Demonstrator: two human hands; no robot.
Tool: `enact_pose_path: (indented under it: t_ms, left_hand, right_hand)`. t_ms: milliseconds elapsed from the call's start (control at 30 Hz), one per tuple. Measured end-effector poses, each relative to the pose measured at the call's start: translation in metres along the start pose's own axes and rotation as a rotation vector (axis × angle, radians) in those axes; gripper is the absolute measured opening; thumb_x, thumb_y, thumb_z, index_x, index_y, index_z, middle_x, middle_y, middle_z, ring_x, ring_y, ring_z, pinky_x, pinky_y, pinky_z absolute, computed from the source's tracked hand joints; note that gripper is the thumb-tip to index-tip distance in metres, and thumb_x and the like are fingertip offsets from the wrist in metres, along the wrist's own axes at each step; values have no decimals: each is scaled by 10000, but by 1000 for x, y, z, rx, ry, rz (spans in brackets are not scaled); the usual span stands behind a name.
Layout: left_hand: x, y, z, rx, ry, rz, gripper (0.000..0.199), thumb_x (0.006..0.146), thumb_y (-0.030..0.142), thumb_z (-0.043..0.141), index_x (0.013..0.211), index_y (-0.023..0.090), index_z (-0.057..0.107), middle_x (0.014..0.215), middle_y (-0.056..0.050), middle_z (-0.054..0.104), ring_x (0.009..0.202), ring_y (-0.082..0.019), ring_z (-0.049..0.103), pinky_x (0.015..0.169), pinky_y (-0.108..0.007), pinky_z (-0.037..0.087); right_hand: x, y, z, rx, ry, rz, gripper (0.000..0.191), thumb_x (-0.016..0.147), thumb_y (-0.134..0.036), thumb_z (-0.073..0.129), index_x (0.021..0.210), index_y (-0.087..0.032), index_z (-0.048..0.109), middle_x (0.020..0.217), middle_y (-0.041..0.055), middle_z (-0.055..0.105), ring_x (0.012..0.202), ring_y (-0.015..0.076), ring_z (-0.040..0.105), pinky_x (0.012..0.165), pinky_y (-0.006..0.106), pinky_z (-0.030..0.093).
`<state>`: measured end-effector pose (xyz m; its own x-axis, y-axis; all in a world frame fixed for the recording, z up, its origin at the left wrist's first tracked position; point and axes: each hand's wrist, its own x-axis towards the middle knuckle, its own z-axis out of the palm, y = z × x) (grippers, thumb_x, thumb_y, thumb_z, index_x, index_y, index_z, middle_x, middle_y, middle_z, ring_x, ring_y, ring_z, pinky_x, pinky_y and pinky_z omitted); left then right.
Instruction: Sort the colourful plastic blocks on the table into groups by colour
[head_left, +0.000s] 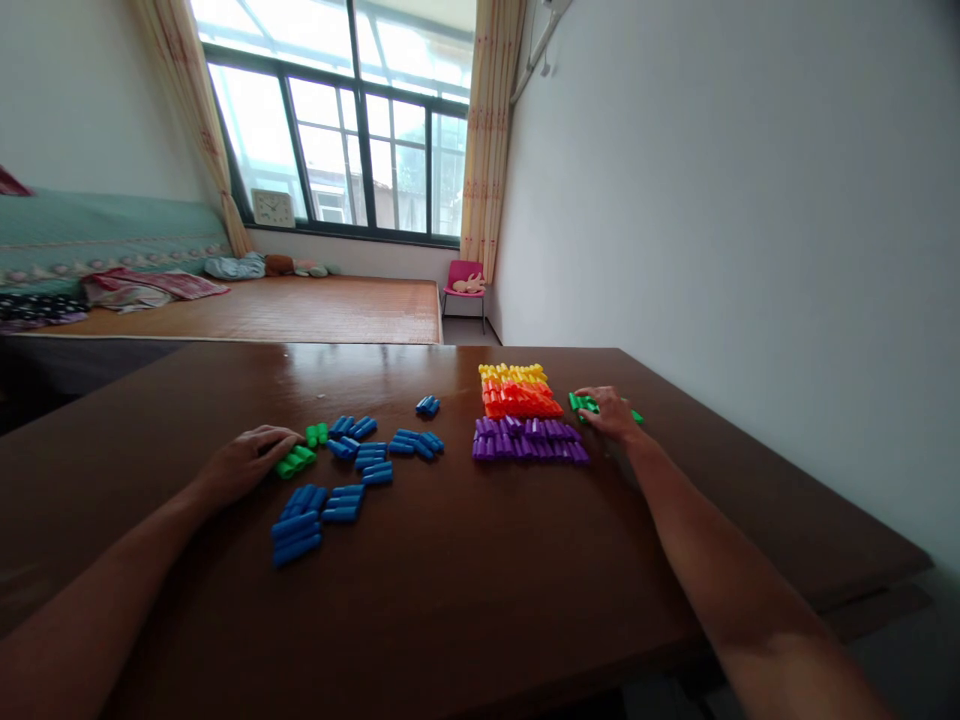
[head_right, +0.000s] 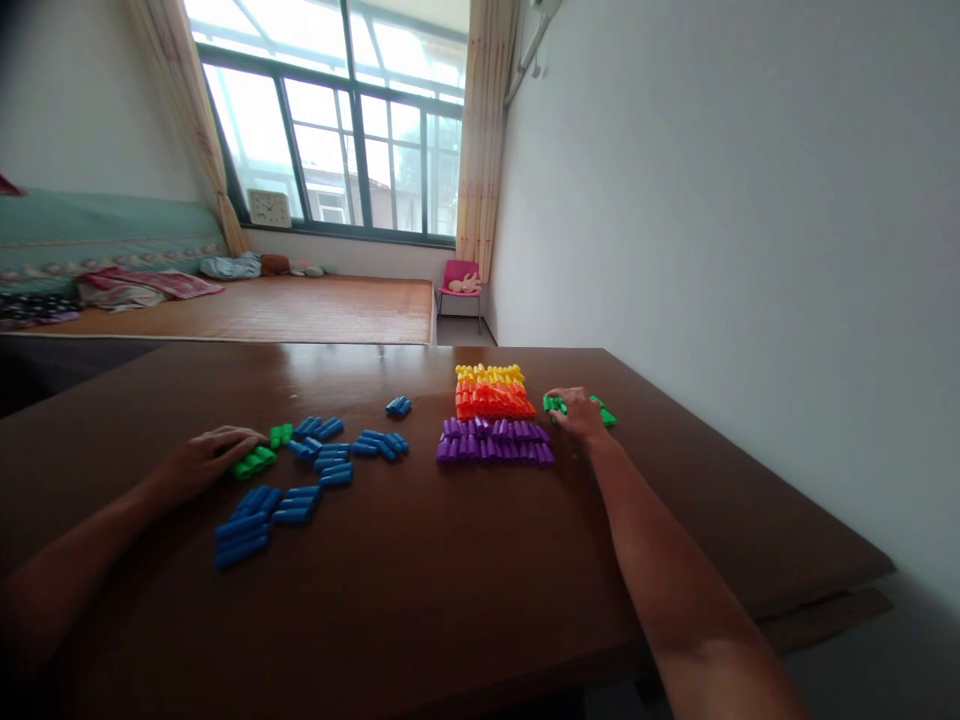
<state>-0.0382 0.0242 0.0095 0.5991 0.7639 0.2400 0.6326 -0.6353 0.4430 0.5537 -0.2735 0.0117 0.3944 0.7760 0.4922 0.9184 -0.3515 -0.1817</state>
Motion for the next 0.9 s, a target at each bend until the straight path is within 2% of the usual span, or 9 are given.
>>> enact_pose_path:
  t_ms: [133,233,300,367,600,767,900]
  left_hand:
    - [1,-3,1,6,-1,1,643,766,729,390,981,226,727,1111,-44,697,1023,-251,627,944,-305,460]
    - [1,-5,2,12,-11,4,622,781,707,388,985,224,723,1112,-46,693,1030,-250,623,951,-307,452]
    - [2,-5,1,18,-16,2,620,785,700,386,987,220,721,1117,-50,689,1031,-249,622,952,-305,449]
    - [1,-4,0,23,-22,-3,621,786,700,385,994,220,720,1122,-48,687,1031,-245,622,950,-298,449]
    - [0,-4,0,-4,-13,-19,623,771,726,405,978,233,724,1110,-38,699,1039,-249,615,952,-301,449]
    - [0,-2,2,-39,-6,-6,609,781,708,415,967,219,725,1104,-66,696,1037,-265,608,963,-329,437]
    - [-5,9,2,-50,5,16,589,805,671,400,940,204,733,1056,-76,699,1004,-248,615,949,-321,445]
  right_hand:
    - [-5,56,-7,255,235,250,354,732,-309,597,1061,-193,655,1000,97,718,896,219,660,772,351,532]
    - [-15,93,-2,334,246,404,320,684,-309,598,965,-168,656,909,99,727,793,206,677,702,329,548]
    - [-19,102,3,316,254,431,284,675,-317,605,918,-179,661,872,87,728,783,203,678,717,330,549]
    - [-17,99,6,277,276,418,266,694,-328,604,915,-195,670,870,79,729,805,202,678,752,333,544]
    - [-6,57,-2,141,218,372,281,754,-343,576,985,-263,714,886,70,720,800,225,658,790,366,516]
    - [-16,54,-15,94,293,357,356,775,-296,488,1047,-234,709,882,89,708,805,243,642,798,393,500]
    - [-20,45,-21,-10,417,337,426,794,-234,390,1092,-166,687,879,122,698,827,267,621,815,431,483]
